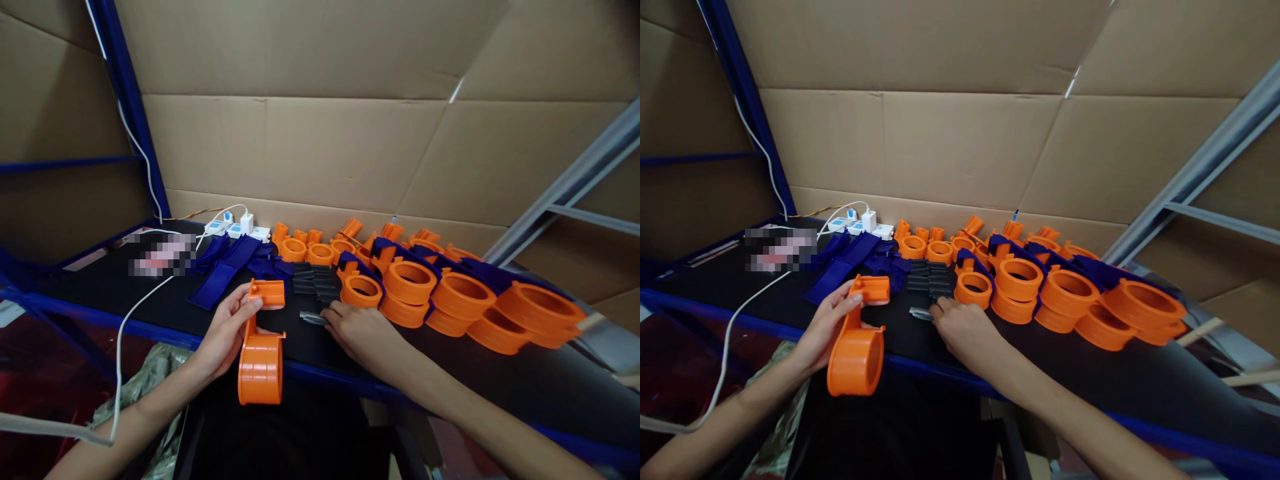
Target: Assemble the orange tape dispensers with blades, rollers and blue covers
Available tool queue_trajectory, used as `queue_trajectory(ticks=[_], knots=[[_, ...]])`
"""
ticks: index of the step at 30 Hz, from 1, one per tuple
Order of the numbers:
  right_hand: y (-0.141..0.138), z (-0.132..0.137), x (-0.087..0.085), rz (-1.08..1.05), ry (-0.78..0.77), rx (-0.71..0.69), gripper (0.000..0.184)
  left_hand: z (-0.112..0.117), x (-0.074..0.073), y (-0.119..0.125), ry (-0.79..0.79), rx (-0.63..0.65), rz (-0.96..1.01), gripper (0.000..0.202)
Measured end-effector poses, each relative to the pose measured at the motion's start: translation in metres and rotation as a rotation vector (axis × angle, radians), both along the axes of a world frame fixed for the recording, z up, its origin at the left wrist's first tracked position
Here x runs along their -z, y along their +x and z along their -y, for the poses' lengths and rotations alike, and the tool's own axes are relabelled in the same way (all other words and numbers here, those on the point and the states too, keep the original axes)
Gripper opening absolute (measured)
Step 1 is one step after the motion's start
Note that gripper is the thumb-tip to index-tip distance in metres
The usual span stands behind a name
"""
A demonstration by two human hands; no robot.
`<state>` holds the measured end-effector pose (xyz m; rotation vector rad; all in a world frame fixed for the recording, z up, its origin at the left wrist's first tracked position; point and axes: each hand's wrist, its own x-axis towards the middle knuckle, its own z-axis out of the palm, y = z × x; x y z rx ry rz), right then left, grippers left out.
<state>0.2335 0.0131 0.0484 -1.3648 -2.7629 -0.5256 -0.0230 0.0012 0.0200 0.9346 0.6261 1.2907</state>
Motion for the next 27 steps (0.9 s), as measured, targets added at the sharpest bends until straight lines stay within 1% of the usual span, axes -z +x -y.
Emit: queue_trajectory(ticks=[3, 8, 10, 13, 17, 23, 27], knots=[[0.005, -0.002, 0.002, -0.063, -0.042, -0.029, 0.017, -0.002, 0.004, 0.0, 0.008, -0.005, -0.003, 0.041], [0.014, -0.007, 0.007, -0.202, -0.094, 0.029, 0.015, -0.003, 0.009, 0.0, 0.035, -0.003, -0.011, 0.039], [0.015, -0.01, 0.007, -0.27, -0.142, 0.043, 0.013, -0.003, 0.009, 0.0, 0.038, 0.002, -0.023, 0.039], [0.016, -0.016, 0.006, -0.352, -0.225, 0.068, 0.01, -0.003, 0.008, 0.0, 0.046, -0.01, -0.036, 0.039], [0.016, -0.025, 0.004, -0.432, -0.292, 0.097, 0.011, -0.003, 0.007, 0.0, 0.048, -0.004, -0.05, 0.043], [0.018, -0.031, -0.003, -0.511, -0.376, 0.071, 0.009, -0.002, 0.007, 0.001, 0.051, -0.007, -0.056, 0.038], [0.02, -0.033, -0.008, -0.612, -0.412, 0.053, 0.011, -0.002, 0.007, 0.001, 0.056, -0.002, -0.063, 0.036]])
